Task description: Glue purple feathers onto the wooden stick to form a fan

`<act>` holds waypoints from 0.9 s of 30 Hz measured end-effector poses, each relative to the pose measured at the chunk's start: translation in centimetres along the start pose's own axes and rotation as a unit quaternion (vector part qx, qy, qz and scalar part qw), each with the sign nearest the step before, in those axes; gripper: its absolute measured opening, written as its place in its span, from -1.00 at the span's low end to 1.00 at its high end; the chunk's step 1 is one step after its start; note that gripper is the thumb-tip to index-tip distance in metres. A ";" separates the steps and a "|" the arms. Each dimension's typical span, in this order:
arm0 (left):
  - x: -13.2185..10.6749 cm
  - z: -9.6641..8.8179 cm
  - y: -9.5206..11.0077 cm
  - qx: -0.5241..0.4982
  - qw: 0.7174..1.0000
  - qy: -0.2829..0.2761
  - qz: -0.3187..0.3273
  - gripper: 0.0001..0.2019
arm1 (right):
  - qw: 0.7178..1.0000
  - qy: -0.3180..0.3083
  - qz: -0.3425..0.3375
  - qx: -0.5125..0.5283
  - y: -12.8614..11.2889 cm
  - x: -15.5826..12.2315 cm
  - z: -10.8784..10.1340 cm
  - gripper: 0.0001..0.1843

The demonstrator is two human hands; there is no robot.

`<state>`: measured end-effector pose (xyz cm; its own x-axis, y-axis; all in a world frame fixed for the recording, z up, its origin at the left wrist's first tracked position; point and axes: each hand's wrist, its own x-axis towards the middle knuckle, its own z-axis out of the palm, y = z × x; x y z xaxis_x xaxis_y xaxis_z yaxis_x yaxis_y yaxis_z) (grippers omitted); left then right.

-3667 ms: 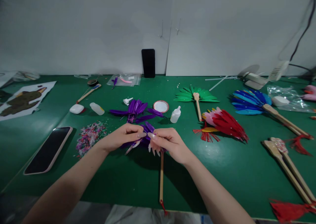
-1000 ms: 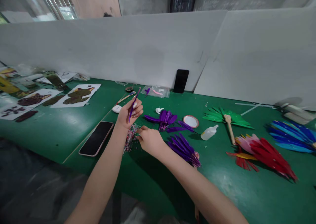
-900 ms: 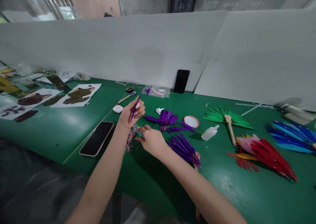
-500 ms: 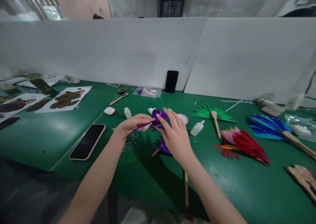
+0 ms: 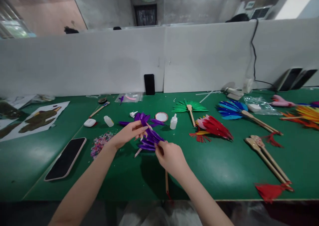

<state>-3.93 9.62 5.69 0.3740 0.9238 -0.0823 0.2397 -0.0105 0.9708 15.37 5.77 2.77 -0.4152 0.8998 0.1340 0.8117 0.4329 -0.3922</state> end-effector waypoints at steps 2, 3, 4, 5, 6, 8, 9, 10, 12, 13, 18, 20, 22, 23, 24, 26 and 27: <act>0.8 0.9 -0.6 0.016 0.997 0.071 0.001 -0.70 | 1.000 0.021 -0.005 -0.017 0.1 -1.0 0.7 -0.74; 1.2 1.2 -1.0 0.020 0.994 0.104 0.002 -0.69 | 0.999 0.040 -0.016 -0.021 0.2 -1.7 1.2 -0.76; 1.6 1.4 -1.4 0.019 0.991 0.131 0.003 -0.69 | 0.997 0.060 -0.034 -0.022 0.3 -2.4 1.9 -0.73; 1.9 1.4 -1.7 0.013 0.988 0.152 0.003 -0.71 | 0.996 0.074 -0.053 -0.018 0.5 -3.3 2.6 -0.65; 2.3 1.4 -2.0 0.004 0.986 0.166 0.002 -0.71 | 0.994 0.074 -0.076 -0.013 0.8 -4.2 3.3 -0.60; 2.8 1.3 -2.3 0.001 0.985 0.170 -0.006 -0.71 | 0.992 0.051 -0.118 -0.006 1.2 -5.9 4.5 -0.55; 3.1 1.3 -2.3 0.010 0.986 0.164 -0.011 -0.70 | 0.991 0.037 -0.127 -0.002 1.4 -6.7 4.8 -0.53; 3.3 1.5 -2.3 0.024 0.987 0.157 -0.012 -0.69 | 0.990 0.017 -0.138 0.000 1.6 -7.3 5.0 -0.51; 3.9 2.0 -2.4 0.062 0.987 0.150 -0.004 -0.68 | 0.988 -0.016 -0.152 0.007 2.0 -8.2 4.8 -0.47; 4.1 2.4 -2.5 0.083 0.985 0.154 0.004 -0.67 | 0.987 -0.027 -0.158 0.012 2.2 -8.5 4.6 -0.46; 5.3 3.9 -4.0 0.185 0.957 0.223 0.023 -0.64 | 0.988 0.027 -0.144 0.042 3.1 -8.4 3.8 -0.39; 5.5 4.0 -4.7 0.213 0.949 0.231 0.011 -0.62 | 0.991 0.073 -0.100 0.051 3.3 -8.0 4.1 -0.37; 5.5 4.0 -5.2 0.230 0.947 0.225 -0.003 -0.63 | 0.992 0.106 -0.045 0.048 3.4 -7.5 4.7 -0.33; 5.5 3.9 -5.4 0.233 0.947 0.221 -0.008 -0.63 | 0.992 0.117 -0.021 0.041 3.4 -7.1 5.0 -0.31; 5.5 3.9 -5.5 0.233 0.948 0.217 -0.012 -0.64 | 0.991 0.126 -0.003 0.032 3.3 -6.8 5.3 -0.30; 5.5 3.9 -5.6 0.228 0.952 0.204 -0.018 -0.64 | 0.991 0.134 0.013 0.013 3.3 -6.1 5.8 -0.30; 5.5 3.9 -5.6 0.224 0.954 0.196 -0.021 -0.63 | 0.991 0.131 0.014 0.006 3.3 -5.9 6.0 -0.31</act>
<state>0.30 13.23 -1.07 0.0128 0.9983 0.0573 0.6397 -0.0522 0.7669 18.00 1.56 -4.79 -0.2696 0.8952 0.3548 0.8161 0.4080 -0.4094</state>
